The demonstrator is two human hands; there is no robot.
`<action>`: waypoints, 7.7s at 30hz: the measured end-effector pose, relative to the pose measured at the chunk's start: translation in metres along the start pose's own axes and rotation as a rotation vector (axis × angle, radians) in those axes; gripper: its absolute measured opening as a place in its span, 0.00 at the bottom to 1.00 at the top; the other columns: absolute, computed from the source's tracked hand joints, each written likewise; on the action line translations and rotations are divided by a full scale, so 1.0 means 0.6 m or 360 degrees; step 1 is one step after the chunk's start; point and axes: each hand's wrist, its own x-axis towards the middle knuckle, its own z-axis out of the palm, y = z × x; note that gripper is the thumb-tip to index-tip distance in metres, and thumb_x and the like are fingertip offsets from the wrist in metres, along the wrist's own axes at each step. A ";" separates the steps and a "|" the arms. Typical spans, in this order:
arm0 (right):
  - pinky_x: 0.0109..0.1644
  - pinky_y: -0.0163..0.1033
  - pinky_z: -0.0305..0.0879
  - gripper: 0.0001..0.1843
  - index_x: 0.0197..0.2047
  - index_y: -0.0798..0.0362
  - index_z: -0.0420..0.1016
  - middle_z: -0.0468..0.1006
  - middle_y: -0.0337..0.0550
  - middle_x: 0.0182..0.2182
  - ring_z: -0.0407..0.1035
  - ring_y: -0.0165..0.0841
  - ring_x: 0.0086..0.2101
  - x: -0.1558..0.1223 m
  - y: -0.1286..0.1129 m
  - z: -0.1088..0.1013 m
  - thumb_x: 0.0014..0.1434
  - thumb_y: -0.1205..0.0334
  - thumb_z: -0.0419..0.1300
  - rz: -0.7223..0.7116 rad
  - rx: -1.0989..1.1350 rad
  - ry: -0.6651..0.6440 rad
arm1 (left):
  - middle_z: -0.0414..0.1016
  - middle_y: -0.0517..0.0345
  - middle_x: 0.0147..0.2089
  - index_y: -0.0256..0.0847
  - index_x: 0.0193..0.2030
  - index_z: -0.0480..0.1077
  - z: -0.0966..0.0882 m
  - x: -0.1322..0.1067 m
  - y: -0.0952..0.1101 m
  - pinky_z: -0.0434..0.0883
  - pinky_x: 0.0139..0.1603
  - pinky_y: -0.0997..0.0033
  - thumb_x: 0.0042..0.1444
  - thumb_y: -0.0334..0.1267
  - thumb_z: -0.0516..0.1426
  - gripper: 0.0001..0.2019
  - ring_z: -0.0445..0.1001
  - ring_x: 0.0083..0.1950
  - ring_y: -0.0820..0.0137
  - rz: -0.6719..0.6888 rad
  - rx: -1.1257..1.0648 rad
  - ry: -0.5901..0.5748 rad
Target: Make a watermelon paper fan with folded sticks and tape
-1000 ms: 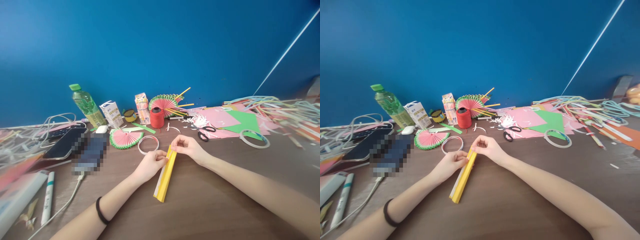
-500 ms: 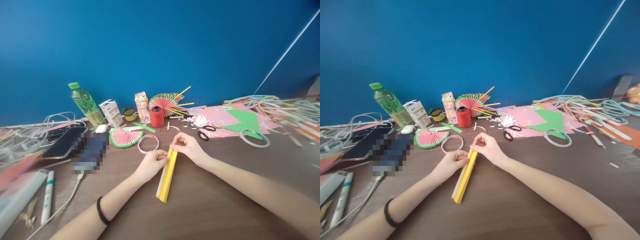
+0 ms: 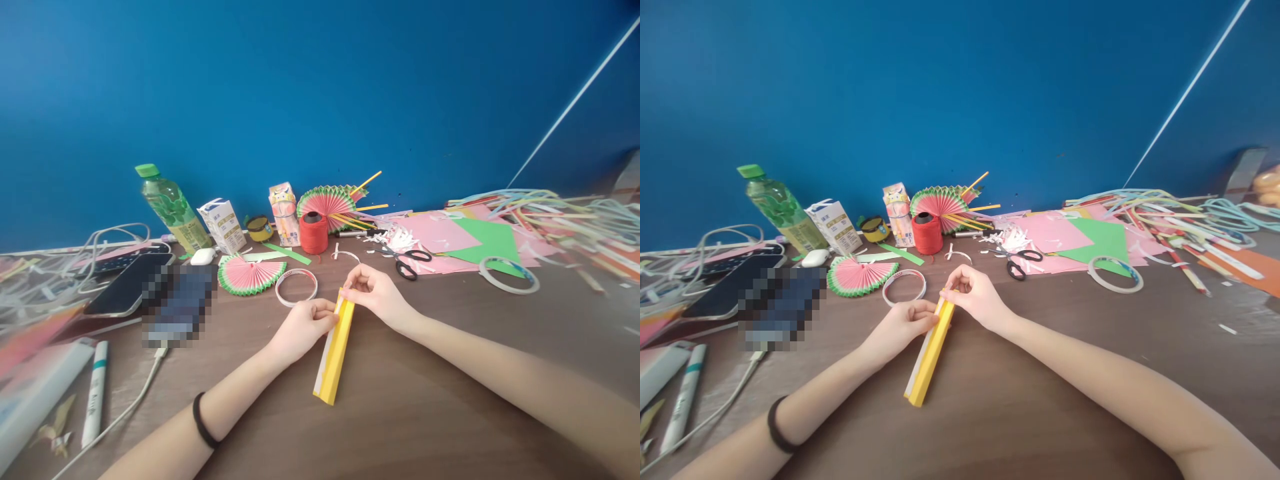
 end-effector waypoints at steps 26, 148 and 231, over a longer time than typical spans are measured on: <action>0.30 0.36 0.55 0.07 0.28 0.52 0.64 0.70 0.36 0.24 0.61 0.28 0.25 0.000 0.005 0.004 0.48 0.63 0.61 -0.0088 -0.0124 0.0062 | 0.74 0.60 0.29 0.37 0.33 0.69 0.004 0.003 -0.004 0.65 0.38 0.73 0.46 0.35 0.55 0.07 0.72 0.34 0.70 0.0005 -0.0151 -0.0014; 0.39 0.41 0.52 0.07 0.27 0.51 0.73 0.79 0.35 0.31 0.64 0.32 0.36 -0.032 -0.028 0.021 0.54 0.70 0.58 -0.0886 -0.1191 0.0214 | 0.71 0.63 0.25 0.38 0.34 0.64 0.018 -0.014 -0.019 0.63 0.29 0.77 0.55 0.40 0.51 0.07 0.68 0.27 0.74 0.0343 0.0049 0.0334; 0.44 0.40 0.61 0.09 0.33 0.53 0.77 0.76 0.41 0.34 0.68 0.34 0.37 0.018 -0.018 -0.045 0.52 0.59 0.58 0.0016 -0.0052 -0.0331 | 0.72 0.63 0.24 0.39 0.34 0.63 0.022 -0.010 -0.008 0.70 0.31 0.72 0.52 0.39 0.53 0.06 0.76 0.29 0.68 0.0100 -0.0404 0.0216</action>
